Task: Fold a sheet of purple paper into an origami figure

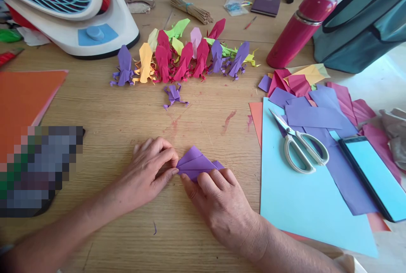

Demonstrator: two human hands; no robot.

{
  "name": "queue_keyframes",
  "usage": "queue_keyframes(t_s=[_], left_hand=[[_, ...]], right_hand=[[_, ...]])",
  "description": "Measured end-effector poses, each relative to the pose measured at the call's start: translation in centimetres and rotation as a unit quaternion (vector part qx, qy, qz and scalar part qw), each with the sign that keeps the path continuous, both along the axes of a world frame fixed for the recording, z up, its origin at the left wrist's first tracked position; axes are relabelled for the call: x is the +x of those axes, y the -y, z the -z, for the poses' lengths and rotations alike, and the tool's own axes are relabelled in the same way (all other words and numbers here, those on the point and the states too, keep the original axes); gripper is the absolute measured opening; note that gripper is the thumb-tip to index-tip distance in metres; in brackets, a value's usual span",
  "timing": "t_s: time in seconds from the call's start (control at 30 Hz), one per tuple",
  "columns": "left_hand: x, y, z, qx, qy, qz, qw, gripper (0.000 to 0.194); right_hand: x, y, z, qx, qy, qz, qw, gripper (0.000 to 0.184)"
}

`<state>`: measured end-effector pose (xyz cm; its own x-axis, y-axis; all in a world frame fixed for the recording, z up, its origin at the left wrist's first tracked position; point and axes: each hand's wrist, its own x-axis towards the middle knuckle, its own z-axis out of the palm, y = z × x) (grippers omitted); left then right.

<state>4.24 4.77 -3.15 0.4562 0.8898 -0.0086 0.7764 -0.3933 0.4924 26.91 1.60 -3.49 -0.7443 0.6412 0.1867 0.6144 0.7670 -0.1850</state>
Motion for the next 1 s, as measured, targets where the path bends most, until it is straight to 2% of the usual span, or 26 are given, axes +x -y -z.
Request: queue_keyframes(t_s=[0.17, 0.27, 0.37, 0.43, 0.53, 0.7, 0.87, 1.0], left_hand=[[0.1, 0.2, 0.1, 0.005, 0.003, -0.013, 1.000, 0.003], [-0.1, 0.7, 0.3, 0.034, 0.026, -0.004, 0.999, 0.003], [-0.7, 1.4, 0.4, 0.117, 0.049, 0.063, 0.990, 0.016], [-1.1, 1.9, 0.5, 0.184, 0.019, 0.114, 0.976, 0.022], [-1.3, 2.5, 0.6, 0.228, -0.031, 0.163, 0.959, 0.029], [-1.3, 3.1, 0.4, 0.236, -0.082, 0.198, 0.948, 0.035], [-0.9, 3.6, -0.3, 0.259, -0.135, 0.189, 0.937, 0.039], [0.0, 3.8, -0.5, 0.279, -0.115, 0.211, 0.930, 0.038]], right_hand=[[-0.4, 0.0, 0.4, 0.011, 0.015, 0.019, 1.000, 0.038], [-0.6, 0.0, 0.6, 0.017, 0.005, 0.027, 0.999, 0.035], [-0.6, 0.0, 0.7, 0.016, 0.006, 0.033, 0.999, 0.031], [-0.7, 0.0, 0.7, 0.013, 0.012, 0.035, 0.999, 0.031], [-0.6, 0.0, 0.7, 0.008, 0.016, 0.031, 0.999, 0.032], [0.0, 0.2, 0.6, 0.021, 0.024, 0.031, 0.999, 0.034], [0.3, 0.4, 0.3, 0.048, 0.044, 0.021, 0.998, 0.033], [0.2, 0.1, 0.0, 0.041, 0.034, 0.027, 0.998, 0.027]])
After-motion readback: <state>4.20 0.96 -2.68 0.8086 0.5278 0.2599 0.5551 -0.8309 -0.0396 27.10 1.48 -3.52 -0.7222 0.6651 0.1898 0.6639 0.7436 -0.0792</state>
